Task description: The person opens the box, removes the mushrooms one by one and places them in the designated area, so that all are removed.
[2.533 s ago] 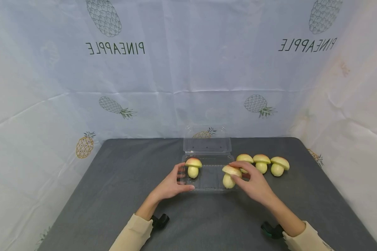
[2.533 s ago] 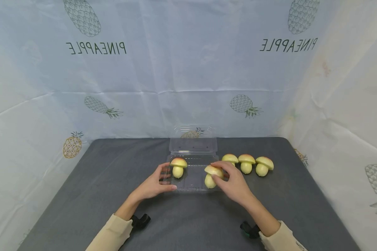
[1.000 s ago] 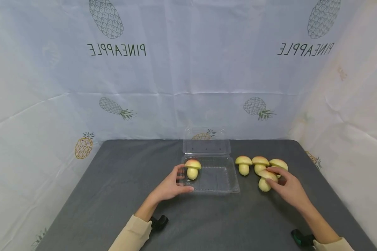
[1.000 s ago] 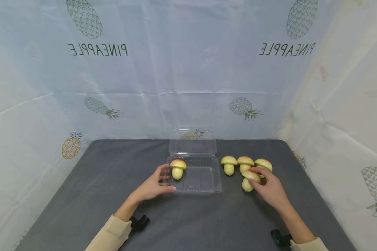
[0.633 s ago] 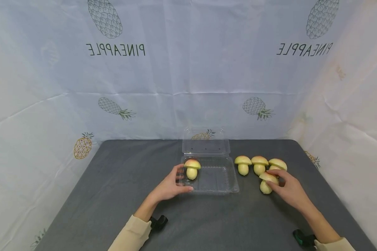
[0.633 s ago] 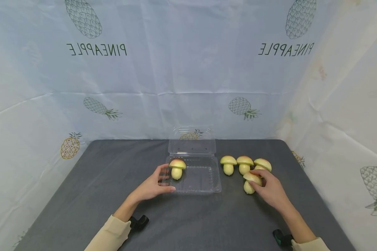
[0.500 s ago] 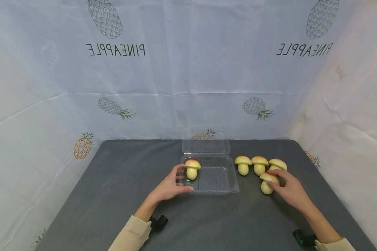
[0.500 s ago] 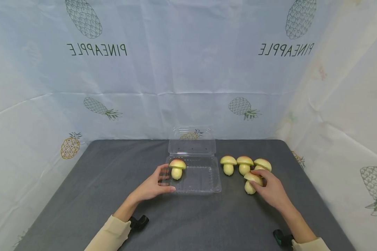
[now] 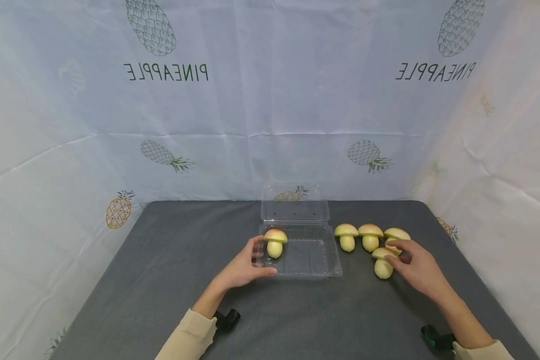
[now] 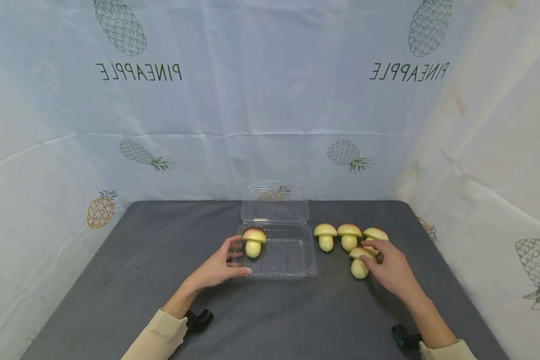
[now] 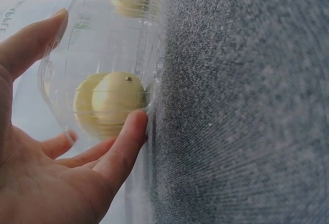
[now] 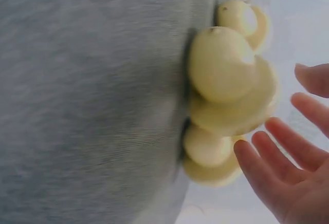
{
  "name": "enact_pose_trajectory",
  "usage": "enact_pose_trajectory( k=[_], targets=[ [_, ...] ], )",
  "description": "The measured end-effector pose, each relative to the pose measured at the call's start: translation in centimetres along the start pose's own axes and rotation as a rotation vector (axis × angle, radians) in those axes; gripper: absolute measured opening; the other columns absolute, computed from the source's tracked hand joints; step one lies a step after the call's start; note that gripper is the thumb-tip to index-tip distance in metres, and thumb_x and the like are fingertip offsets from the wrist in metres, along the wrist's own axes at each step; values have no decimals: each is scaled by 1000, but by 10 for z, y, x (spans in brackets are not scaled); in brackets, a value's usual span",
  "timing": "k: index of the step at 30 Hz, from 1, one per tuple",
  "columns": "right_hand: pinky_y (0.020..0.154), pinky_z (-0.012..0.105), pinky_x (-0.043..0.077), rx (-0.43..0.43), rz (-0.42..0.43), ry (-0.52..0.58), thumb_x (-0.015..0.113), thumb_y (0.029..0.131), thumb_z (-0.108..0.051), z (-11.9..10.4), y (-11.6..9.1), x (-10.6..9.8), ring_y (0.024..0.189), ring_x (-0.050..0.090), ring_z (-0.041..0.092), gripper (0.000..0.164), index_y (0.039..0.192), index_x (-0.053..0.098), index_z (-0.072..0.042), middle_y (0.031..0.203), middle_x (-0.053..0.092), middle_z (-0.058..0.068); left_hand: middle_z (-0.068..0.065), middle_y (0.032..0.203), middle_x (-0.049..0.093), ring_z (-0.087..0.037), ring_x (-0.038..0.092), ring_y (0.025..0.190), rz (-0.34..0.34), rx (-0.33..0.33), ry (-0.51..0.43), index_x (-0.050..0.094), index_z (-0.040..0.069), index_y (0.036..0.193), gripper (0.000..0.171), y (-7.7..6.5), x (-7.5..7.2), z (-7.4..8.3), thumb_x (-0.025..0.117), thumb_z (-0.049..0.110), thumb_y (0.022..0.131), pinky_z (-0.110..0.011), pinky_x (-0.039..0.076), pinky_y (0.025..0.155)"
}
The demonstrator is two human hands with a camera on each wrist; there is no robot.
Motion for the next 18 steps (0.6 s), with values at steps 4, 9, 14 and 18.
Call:
enact_pose_trajectory(
  k=[4,9,14,18],
  targets=[
    [78,54,58,-5,7,-7,67,101,-25,-9,2,-6,105,65,49,41,132,62,1,133,57,27,-20,157,31,-39,44,139,1,-4,2,18,11,161,101,0,0,0,83,34,87,-49,50,103],
    [74,39,59,-21,1,28,69,100,-26,-27,4,-9,106,65,46,39,132,64,-3,133,59,23,-21,156,32,-40,44,138,-1,-2,13,19,10,161,101,-1,0,1,83,34,87,-50,51,102],
    [84,26,56,-66,30,33,72,98,-22,-46,7,-10,111,63,29,34,128,67,-7,128,62,12,-21,156,33,-40,45,138,1,-4,10,19,10,161,100,0,0,1,83,33,88,-50,50,102],
    [89,20,53,-98,53,23,73,97,-18,-59,11,-9,107,56,9,32,126,69,-6,122,63,9,-20,155,33,-39,45,137,7,0,9,19,10,161,99,0,0,0,83,32,88,-49,51,102]
  ],
)
Point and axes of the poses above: each hand's wrist, its own y-axis towards the middle knuckle, its own x-axis out of the palm, z = x × y, the point moved 10 cm from there along y, towards the middle knuckle
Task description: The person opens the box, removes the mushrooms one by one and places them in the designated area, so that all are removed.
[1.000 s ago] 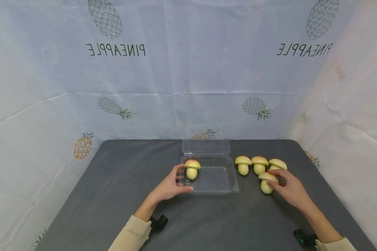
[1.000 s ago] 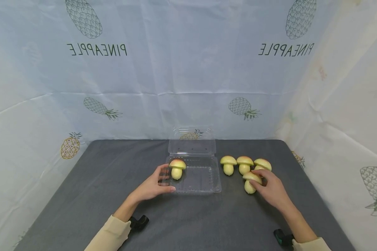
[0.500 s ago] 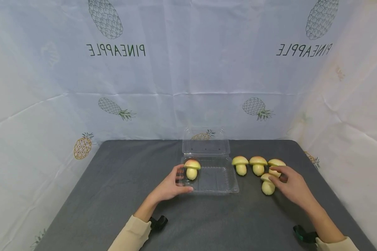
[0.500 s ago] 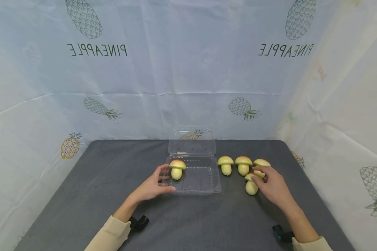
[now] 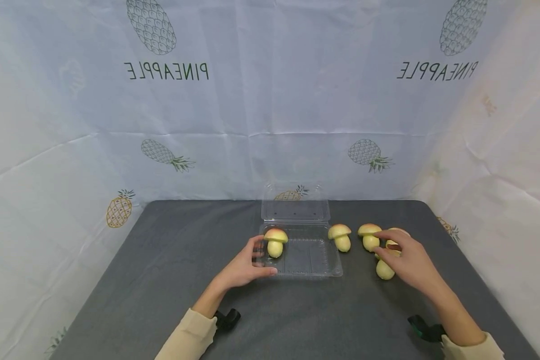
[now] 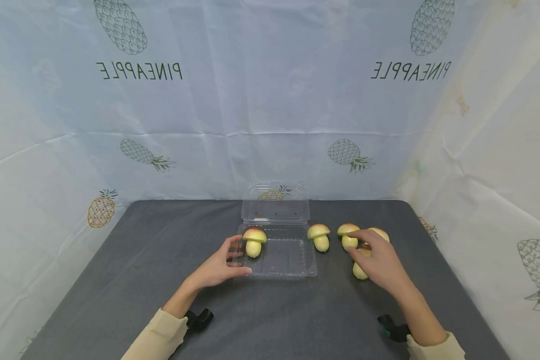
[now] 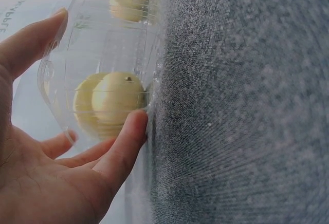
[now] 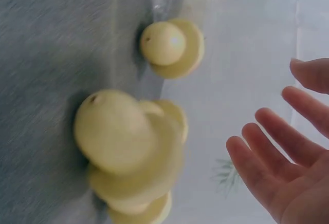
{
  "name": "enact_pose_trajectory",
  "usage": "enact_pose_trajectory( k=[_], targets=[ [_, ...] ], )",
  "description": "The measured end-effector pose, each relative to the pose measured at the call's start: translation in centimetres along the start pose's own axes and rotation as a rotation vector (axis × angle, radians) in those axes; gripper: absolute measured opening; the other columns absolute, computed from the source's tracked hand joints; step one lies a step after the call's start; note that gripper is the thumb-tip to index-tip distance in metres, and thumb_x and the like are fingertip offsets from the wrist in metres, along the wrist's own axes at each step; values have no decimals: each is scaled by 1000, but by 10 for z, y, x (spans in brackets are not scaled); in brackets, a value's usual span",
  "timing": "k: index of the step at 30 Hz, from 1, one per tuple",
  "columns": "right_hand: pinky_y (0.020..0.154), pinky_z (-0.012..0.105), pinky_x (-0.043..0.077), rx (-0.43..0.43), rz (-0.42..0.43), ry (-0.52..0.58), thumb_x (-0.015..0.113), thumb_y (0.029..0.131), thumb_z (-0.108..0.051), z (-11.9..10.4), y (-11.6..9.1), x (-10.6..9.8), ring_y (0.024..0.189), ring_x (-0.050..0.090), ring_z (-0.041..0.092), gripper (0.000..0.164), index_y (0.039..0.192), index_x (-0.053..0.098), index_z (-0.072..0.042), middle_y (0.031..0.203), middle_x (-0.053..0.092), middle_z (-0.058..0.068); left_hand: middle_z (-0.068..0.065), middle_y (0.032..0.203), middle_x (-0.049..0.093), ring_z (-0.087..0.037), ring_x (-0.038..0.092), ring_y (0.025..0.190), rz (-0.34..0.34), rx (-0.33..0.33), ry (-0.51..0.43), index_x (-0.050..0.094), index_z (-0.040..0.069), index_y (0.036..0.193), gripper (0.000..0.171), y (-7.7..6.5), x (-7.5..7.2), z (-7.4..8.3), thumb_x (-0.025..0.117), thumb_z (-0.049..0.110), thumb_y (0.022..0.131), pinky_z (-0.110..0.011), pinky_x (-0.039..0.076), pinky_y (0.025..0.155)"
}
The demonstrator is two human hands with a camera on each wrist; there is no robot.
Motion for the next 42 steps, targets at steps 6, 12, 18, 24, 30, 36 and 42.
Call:
enact_pose_trajectory(
  k=[6,12,18,24,30,36,42],
  targets=[
    [87,11,48,0,3,42,72,98,-20,-17,6,1,106,57,15,34,128,68,-6,127,63,13,-21,155,33,-41,45,137,0,3,9,19,9,161,99,-1,0,1,82,32,88,-49,51,102],
    [93,42,56,7,-25,96,71,99,-20,-31,11,11,116,61,34,38,133,64,-5,131,62,13,-22,155,33,-41,45,137,9,-10,6,19,9,160,97,0,0,-1,82,29,89,-50,50,103],
    [95,56,53,-14,-38,141,70,99,-16,-40,15,23,116,60,36,35,131,64,-3,129,61,15,-21,155,33,-41,45,137,6,-14,-2,19,9,160,97,-1,1,-1,82,27,89,-50,50,103],
    [95,57,53,-31,-50,167,71,98,-17,-50,22,35,115,60,36,35,131,65,-4,128,62,15,-21,155,32,-40,45,137,4,-13,-12,19,9,160,97,-1,1,0,82,27,89,-50,50,103],
    [94,56,54,-44,-56,222,73,97,-17,-61,30,46,117,60,36,36,130,66,-6,128,63,13,-21,155,32,-40,45,137,2,-16,-12,18,10,160,97,-1,0,0,82,27,89,-50,50,103],
    [96,57,53,-38,-75,270,73,97,-19,-69,37,57,119,60,38,36,130,66,-7,128,62,13,-20,156,32,-40,44,138,2,-12,-9,19,10,160,96,-1,-1,1,82,27,89,-50,50,103],
    [97,56,52,-44,-90,303,72,98,-19,-72,42,69,119,59,38,36,130,66,-6,128,62,15,-21,155,32,-41,45,138,3,-12,-6,19,10,160,96,0,0,1,81,27,89,-50,51,102]
  ],
)
Point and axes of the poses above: each hand's wrist, its own y-axis towards the middle knuckle, its own x-axis out of the palm, z = x × y, the point moved 10 cm from there along y, towards the middle knuckle
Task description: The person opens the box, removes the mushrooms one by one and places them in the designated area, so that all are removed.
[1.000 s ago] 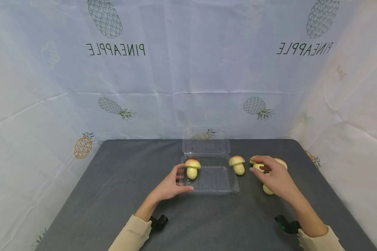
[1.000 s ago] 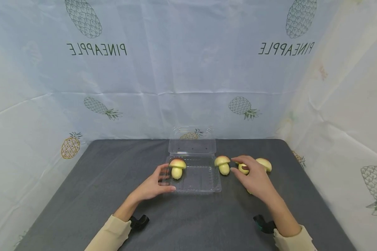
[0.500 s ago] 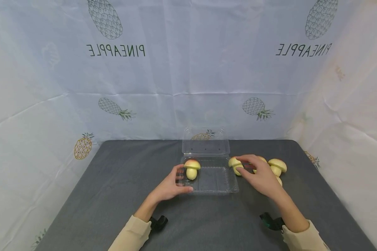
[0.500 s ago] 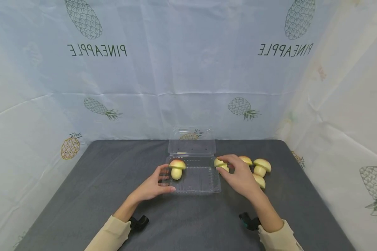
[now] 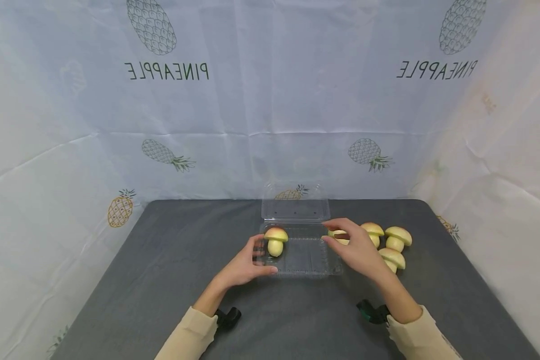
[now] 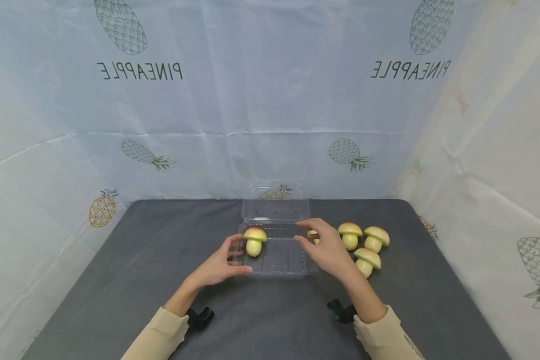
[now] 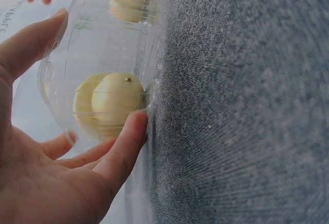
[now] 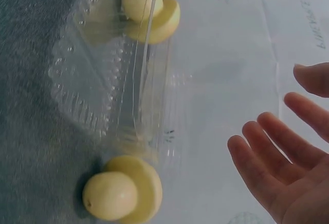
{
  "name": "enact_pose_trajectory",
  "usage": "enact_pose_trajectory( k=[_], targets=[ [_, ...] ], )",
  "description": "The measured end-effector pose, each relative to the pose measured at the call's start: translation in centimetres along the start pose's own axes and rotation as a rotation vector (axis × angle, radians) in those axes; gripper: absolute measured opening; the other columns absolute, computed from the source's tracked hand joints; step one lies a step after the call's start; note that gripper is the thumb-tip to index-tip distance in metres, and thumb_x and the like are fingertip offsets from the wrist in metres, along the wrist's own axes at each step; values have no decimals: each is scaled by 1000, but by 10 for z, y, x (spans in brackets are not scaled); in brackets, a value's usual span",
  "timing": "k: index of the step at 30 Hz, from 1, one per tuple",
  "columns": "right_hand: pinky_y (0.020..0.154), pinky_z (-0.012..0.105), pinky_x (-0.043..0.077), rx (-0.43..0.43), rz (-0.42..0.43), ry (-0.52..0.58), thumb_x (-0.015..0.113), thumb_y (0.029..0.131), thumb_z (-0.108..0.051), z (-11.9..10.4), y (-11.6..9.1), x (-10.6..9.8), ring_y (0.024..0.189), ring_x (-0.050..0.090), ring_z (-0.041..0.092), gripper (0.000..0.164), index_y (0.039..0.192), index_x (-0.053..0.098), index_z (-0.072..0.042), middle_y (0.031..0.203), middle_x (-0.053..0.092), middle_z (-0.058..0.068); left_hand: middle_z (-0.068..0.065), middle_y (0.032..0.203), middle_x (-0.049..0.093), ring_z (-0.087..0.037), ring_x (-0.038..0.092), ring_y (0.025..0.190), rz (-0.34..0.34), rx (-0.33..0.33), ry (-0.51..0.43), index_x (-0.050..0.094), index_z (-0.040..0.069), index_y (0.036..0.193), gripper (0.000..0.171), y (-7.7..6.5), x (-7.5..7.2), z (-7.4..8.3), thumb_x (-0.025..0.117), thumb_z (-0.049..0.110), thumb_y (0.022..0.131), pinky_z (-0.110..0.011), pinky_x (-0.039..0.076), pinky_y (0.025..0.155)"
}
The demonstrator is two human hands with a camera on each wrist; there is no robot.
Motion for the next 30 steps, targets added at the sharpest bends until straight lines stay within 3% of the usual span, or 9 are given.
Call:
enact_pose_trajectory(
  k=[10,17,30],
  targets=[
    [95,51,55,-16,-26,-18,72,98,-22,-9,11,20,118,59,35,35,130,67,-10,128,63,12,-22,155,33,-42,45,137,8,7,-8,21,9,160,94,0,-2,2,81,23,90,-51,50,102],
    [91,50,57,-47,-17,14,72,98,-19,-12,18,31,115,60,38,34,129,67,-6,126,63,14,-23,153,33,-42,46,135,16,1,-11,21,9,160,96,0,-2,2,82,24,89,-51,51,101],
    [96,48,55,54,-68,96,72,98,-23,-1,27,60,119,57,38,42,134,63,-2,131,60,15,-24,154,33,-43,45,136,7,11,-16,20,7,160,95,-2,0,5,81,24,90,-52,50,102]
  ],
)
Point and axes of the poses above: each hand's wrist, its own y-axis towards the middle knuckle, its own x-axis out of the palm, z = x × y, the point moved 10 cm from there along y, towards the middle knuckle
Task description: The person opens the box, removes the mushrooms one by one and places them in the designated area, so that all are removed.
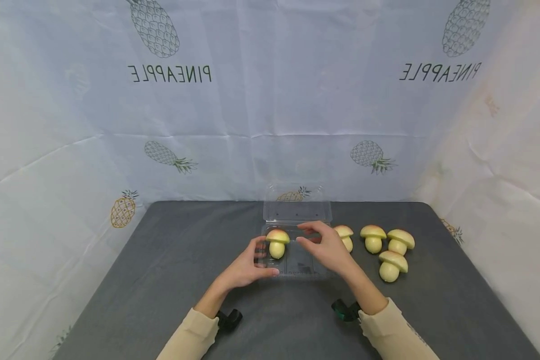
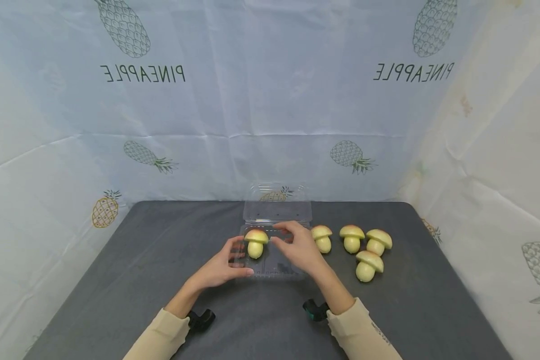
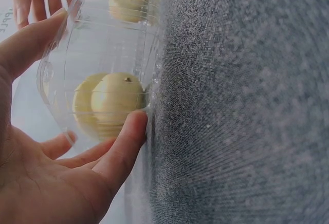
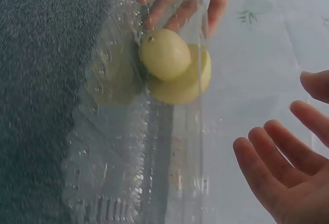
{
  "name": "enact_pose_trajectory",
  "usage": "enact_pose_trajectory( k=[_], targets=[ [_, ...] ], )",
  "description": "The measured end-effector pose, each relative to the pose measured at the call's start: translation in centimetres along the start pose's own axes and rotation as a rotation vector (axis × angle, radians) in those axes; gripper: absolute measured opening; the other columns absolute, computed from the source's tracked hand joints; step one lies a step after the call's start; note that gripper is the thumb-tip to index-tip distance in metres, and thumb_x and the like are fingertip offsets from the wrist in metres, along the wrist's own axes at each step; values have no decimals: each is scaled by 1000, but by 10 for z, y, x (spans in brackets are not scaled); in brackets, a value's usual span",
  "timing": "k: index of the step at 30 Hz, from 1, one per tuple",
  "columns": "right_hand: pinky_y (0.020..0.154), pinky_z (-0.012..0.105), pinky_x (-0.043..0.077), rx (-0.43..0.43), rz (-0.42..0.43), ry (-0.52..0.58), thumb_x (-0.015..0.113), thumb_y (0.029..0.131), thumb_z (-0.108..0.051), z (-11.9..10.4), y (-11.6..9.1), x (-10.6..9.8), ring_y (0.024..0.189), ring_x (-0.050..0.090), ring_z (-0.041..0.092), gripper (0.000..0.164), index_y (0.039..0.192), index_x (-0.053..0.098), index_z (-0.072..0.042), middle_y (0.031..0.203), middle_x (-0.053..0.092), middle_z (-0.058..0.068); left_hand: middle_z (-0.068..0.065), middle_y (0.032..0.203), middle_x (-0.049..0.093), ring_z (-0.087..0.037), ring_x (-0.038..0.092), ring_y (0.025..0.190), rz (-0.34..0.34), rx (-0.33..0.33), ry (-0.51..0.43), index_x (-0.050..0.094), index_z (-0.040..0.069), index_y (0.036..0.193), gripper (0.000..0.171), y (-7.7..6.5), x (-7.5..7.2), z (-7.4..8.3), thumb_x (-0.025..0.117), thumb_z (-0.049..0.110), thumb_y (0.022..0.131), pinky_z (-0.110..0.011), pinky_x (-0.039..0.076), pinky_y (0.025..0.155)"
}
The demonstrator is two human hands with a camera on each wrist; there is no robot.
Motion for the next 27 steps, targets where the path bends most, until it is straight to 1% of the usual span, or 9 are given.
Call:
enact_pose_trajectory(
  k=[8,12,15,19,25,27],
  targets=[
    [98,48,54,42,-5,-8,71,98,-26,7,9,11,120,58,33,43,134,63,-4,132,61,12,-23,154,32,-42,44,137,-17,-3,5,18,8,160,95,1,1,-3,80,26,91,-50,50,103],
    [98,47,53,58,-23,-6,71,98,-27,11,14,17,121,59,32,43,134,64,-5,134,61,12,-23,154,32,-42,44,136,-15,3,2,18,8,161,95,1,1,-2,80,25,91,-50,50,102],
    [98,47,53,63,-34,8,71,98,-25,13,18,23,121,59,32,42,134,64,-4,134,60,13,-24,154,32,-43,44,136,-12,10,-6,17,7,161,95,0,0,-1,80,24,91,-51,50,102],
    [96,50,53,79,-27,18,71,98,-22,18,21,27,119,60,33,39,132,65,-4,133,62,14,-25,154,31,-45,44,136,-19,11,-14,17,6,161,96,-1,1,1,80,24,91,-53,50,101],
    [95,54,52,148,-30,53,71,98,-24,25,26,34,121,60,32,38,132,67,-8,131,64,12,-23,154,32,-43,44,137,-17,3,-9,17,8,161,94,0,1,0,79,24,92,-51,50,102],
    [96,54,52,154,-31,54,71,98,-24,27,28,36,121,59,32,38,132,66,-8,131,64,11,-23,154,32,-43,44,137,-17,2,-8,17,8,161,94,1,1,-1,79,24,92,-50,50,102]
  ],
)
Point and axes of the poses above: each hand's wrist, its own y-axis towards the middle knuckle, its own x-axis out of the palm, z = x × y, the point moved 10 cm from there along y, towards the middle knuckle
